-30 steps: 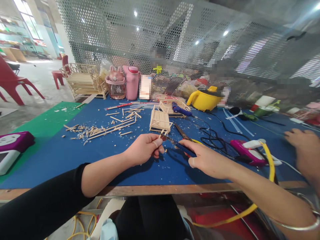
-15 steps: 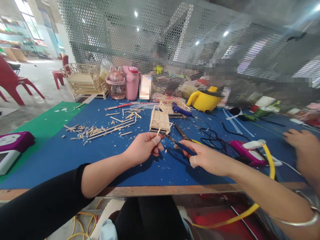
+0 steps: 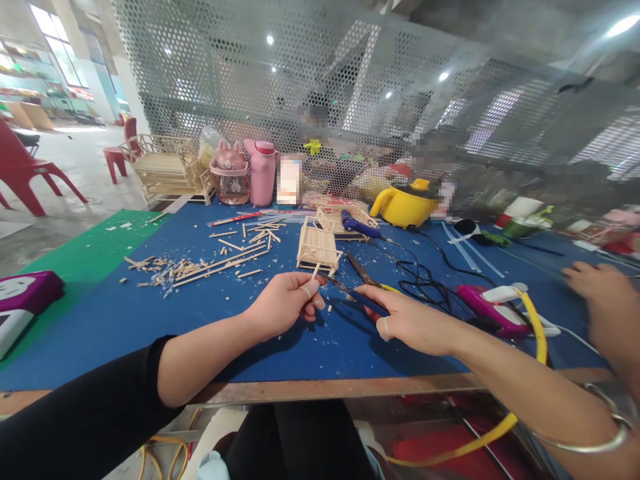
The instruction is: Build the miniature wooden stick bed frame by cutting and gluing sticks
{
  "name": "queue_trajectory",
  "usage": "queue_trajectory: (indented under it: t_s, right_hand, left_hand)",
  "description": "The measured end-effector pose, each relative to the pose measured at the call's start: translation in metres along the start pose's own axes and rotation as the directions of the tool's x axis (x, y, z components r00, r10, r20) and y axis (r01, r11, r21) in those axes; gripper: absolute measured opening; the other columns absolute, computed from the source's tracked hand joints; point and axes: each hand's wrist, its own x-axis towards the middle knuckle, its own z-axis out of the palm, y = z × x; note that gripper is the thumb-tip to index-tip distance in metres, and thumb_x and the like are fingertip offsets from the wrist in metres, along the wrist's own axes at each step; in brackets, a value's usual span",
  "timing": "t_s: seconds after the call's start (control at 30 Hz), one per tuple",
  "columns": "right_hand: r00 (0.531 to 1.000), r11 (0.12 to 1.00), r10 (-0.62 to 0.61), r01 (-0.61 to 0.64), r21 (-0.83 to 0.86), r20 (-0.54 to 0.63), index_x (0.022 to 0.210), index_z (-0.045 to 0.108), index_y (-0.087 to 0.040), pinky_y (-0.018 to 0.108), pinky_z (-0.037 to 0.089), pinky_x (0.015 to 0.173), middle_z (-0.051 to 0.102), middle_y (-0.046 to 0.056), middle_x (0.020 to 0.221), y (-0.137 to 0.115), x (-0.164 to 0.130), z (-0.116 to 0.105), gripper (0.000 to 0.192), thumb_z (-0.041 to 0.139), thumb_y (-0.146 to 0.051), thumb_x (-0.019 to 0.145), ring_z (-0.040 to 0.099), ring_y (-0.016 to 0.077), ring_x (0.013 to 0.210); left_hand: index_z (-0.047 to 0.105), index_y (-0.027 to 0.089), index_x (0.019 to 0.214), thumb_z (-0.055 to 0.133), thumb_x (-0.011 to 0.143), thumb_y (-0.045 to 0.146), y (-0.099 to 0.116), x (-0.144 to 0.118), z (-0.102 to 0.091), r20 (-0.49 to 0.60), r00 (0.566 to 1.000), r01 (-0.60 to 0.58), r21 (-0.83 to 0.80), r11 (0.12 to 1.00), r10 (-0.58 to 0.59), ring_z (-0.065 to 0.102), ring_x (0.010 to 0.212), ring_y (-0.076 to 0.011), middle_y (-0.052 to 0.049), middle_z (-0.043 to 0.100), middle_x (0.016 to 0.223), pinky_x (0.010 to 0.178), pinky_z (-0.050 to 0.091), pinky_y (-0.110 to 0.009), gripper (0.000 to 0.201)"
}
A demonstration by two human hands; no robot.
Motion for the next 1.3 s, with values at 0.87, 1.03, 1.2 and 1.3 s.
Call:
queue_trajectory:
  t_s: [0.87, 1.03, 1.2, 1.3]
  right_hand:
    - [0.996, 0.989, 0.018, -0.005, -0.149, 0.086, 0.138, 0.039, -0.014, 0.035, 0.041, 0.099, 0.048, 0.01, 0.139, -0.016, -0.001, -0.004, 0.081, 0.046, -0.017, 0.057, 0.048, 0.0256, 0.123]
    - [0.998, 0.913, -0.051, 0.026, -0.408, -0.049, 0.137, 0.041, -0.016, 0.04, 0.037, 0.099, 0.051, 0.013, 0.131, -0.01, 0.001, -0.001, 0.072, 0.047, -0.016, 0.065, 0.046, 0.0289, 0.122]
    - [0.978, 0.738, -0.102, -0.048, -0.673, -0.182, 0.138, 0.04, -0.012, 0.044, 0.037, 0.089, 0.056, 0.016, 0.115, -0.007, 0.006, 0.004, 0.068, 0.049, -0.017, 0.07, 0.049, 0.033, 0.108]
    - [0.938, 0.553, -0.245, -0.071, -0.83, -0.243, 0.138, 0.04, -0.008, 0.047, 0.033, 0.087, 0.057, 0.019, 0.107, -0.014, 0.005, 0.006, 0.068, 0.047, -0.014, 0.071, 0.049, 0.0345, 0.102]
  left_hand:
    - [0.056, 0.012, 0.074, 0.044, 0.092, 0.018, -0.006, 0.004, 0.0, 0.031, 0.997, 0.065, -0.001, 0.998, -0.065, 0.045, 0.045, -0.0027, 0.002, 0.057, 0.062, 0.05, 0.044, -0.017, 0.023]
    - [0.057, 0.013, 0.084, 0.042, 0.092, 0.017, -0.003, 0.004, -0.003, -0.085, 0.985, 0.158, 0.052, 0.986, -0.153, 0.044, 0.044, -0.0037, 0.003, 0.055, 0.06, 0.048, 0.045, -0.018, 0.017]
    - [0.058, 0.013, 0.087, 0.044, 0.091, 0.021, -0.002, 0.006, -0.011, -0.169, 0.982, 0.117, 0.164, 0.979, -0.089, 0.044, 0.045, -0.0056, 0.001, 0.057, 0.065, 0.041, 0.041, -0.017, 0.016]
    - [0.06, 0.014, 0.088, 0.045, 0.09, 0.023, -0.003, 0.006, -0.012, -0.161, 0.985, 0.104, 0.273, 0.956, -0.061, 0.046, 0.047, -0.0064, 0.0, 0.059, 0.068, 0.042, 0.043, -0.019, 0.017]
